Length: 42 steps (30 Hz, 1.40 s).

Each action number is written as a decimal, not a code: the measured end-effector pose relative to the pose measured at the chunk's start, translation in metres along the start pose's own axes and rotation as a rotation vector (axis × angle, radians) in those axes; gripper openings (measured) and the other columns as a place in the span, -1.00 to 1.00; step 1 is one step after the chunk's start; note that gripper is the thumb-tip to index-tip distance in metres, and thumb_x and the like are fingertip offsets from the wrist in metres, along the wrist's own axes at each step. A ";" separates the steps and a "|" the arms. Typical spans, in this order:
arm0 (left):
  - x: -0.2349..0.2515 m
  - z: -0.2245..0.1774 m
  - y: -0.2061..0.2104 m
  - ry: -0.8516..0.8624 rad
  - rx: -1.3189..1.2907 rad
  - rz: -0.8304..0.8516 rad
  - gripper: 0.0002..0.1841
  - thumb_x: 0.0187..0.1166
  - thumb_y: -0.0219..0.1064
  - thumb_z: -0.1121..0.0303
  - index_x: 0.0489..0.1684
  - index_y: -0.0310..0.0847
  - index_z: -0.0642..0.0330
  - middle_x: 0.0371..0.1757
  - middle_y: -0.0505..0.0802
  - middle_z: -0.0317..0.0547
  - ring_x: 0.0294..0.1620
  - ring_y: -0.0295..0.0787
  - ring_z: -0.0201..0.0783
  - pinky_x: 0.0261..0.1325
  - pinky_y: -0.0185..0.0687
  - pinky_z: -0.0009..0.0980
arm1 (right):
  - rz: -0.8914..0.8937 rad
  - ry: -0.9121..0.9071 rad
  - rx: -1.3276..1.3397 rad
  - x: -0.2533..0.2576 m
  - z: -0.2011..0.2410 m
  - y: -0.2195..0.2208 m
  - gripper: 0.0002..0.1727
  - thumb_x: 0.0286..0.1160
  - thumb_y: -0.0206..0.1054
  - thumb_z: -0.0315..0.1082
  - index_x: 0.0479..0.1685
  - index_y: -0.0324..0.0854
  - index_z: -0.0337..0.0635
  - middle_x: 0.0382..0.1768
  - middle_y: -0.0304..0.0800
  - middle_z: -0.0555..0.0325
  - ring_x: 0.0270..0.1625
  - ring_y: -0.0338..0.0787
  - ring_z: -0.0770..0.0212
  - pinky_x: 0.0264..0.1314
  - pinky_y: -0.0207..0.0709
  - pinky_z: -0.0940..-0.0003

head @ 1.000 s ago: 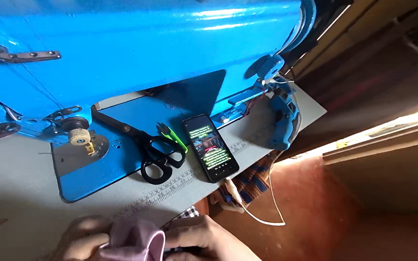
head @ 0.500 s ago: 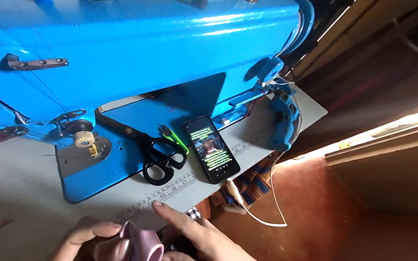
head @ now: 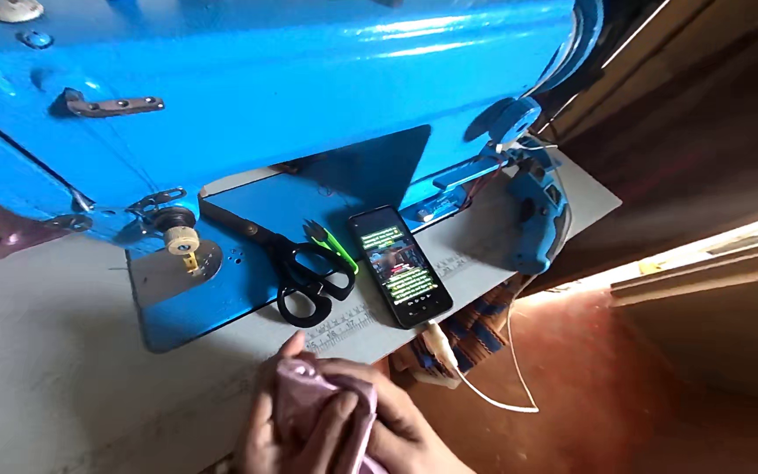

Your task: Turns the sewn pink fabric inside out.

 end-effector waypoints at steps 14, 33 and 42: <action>0.021 -0.003 -0.006 0.031 -0.023 -0.040 -0.77 0.36 0.59 0.44 -0.06 0.79 0.13 -0.13 0.93 -0.35 -0.12 0.87 -0.51 0.00 0.82 -0.57 | -0.120 0.174 -0.101 -0.006 0.005 -0.021 -0.74 0.70 0.27 -0.27 0.24 0.63 -0.11 0.01 0.85 0.50 0.05 0.76 0.71 0.17 0.65 0.71; 0.017 0.000 -0.001 0.124 0.046 -0.120 -0.89 0.57 0.45 0.35 -0.17 0.90 0.12 -0.14 0.89 -0.42 -0.07 0.77 -0.61 0.09 0.69 -0.67 | -0.327 0.049 -0.442 -0.009 0.010 0.000 -0.71 0.67 0.29 -0.30 0.16 0.72 -0.30 0.10 0.91 0.33 0.15 0.78 0.68 0.29 0.63 0.70; 0.005 0.004 0.013 0.110 0.095 -0.195 -0.94 0.49 0.50 0.40 -0.26 0.89 0.14 -0.21 0.88 -0.45 -0.12 0.78 -0.62 0.06 0.72 -0.66 | -0.321 0.057 -0.410 -0.011 0.007 0.003 -0.76 0.65 0.28 -0.27 0.14 0.72 -0.11 0.02 0.88 0.52 0.10 0.73 0.79 0.22 0.62 0.74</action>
Point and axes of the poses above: each hand's wrist, its own x-axis towards the middle knuckle, its own y-axis out of the palm, z = x × y, the point moved 3 cm from there along x, towards the middle knuckle
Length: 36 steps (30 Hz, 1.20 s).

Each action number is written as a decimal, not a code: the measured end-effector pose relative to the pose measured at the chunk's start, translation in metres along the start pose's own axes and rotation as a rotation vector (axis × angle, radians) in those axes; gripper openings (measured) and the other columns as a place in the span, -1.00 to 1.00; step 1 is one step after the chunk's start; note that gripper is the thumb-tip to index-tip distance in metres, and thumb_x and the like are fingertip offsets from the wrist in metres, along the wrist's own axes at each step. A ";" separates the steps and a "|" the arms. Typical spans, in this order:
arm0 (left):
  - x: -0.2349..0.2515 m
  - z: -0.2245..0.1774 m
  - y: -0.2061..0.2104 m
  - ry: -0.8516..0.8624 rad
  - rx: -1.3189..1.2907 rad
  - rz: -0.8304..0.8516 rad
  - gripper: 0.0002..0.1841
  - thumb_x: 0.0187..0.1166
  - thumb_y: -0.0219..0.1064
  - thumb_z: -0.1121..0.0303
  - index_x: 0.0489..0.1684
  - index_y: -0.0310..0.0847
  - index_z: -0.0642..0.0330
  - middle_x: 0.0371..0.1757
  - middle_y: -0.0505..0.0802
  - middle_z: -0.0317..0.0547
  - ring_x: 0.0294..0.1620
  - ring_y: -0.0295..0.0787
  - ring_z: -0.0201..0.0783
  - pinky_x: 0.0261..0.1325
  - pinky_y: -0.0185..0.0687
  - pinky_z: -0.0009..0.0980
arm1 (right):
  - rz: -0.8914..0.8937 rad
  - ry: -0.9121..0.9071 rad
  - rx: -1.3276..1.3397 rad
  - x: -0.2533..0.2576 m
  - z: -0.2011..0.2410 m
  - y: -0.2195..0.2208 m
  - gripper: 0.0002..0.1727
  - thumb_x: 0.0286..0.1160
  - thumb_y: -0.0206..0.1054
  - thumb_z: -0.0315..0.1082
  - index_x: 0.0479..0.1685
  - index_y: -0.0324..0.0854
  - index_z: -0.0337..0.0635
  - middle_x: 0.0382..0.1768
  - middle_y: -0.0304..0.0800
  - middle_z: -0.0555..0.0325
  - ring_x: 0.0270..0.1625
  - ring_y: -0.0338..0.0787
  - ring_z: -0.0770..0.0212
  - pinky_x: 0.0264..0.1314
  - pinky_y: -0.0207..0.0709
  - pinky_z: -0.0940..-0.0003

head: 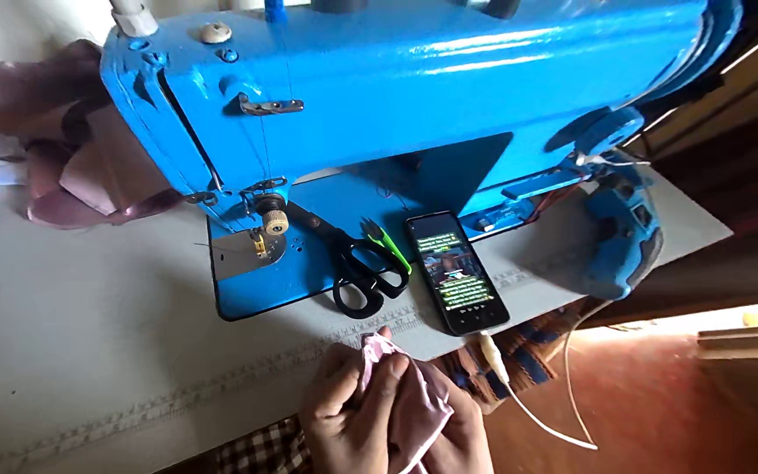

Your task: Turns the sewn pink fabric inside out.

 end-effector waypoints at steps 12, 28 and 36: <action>0.007 -0.003 -0.007 0.171 0.246 0.037 -0.72 0.76 0.23 0.31 -0.17 0.84 0.30 -0.08 0.93 -0.41 0.04 0.78 -0.70 0.17 0.65 -0.72 | 0.068 0.120 0.136 0.001 0.005 -0.001 -0.81 0.63 0.27 -0.40 0.06 0.71 -0.27 -0.10 0.88 0.42 -0.02 0.75 0.75 0.10 0.65 0.73; 0.031 -0.019 -0.034 -0.079 -0.052 0.113 -0.71 0.80 0.14 0.33 0.00 0.87 -0.18 0.01 0.96 -0.52 0.06 0.89 -0.55 0.19 0.78 -0.59 | 0.242 0.113 0.189 0.013 0.002 -0.003 -0.52 0.75 0.24 -0.28 0.53 0.48 -0.37 -0.35 0.81 0.19 -0.41 0.62 0.64 -0.27 0.55 0.70; 0.024 -0.006 -0.044 0.043 -0.010 0.224 -0.78 0.74 0.23 0.38 0.16 0.76 -0.10 0.08 0.91 -0.57 0.08 0.81 -0.64 0.17 0.71 -0.67 | 0.174 0.094 0.453 0.007 0.004 -0.001 -0.50 0.80 0.15 -0.30 0.66 0.38 -0.27 -0.04 0.87 0.41 -0.10 0.70 0.77 0.09 0.60 0.72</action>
Point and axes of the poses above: each hand's wrist, its own x-axis towards the middle knuckle, its own y-axis out of the palm, z = x × y, the point moved 3 cm from there along x, towards the middle knuckle
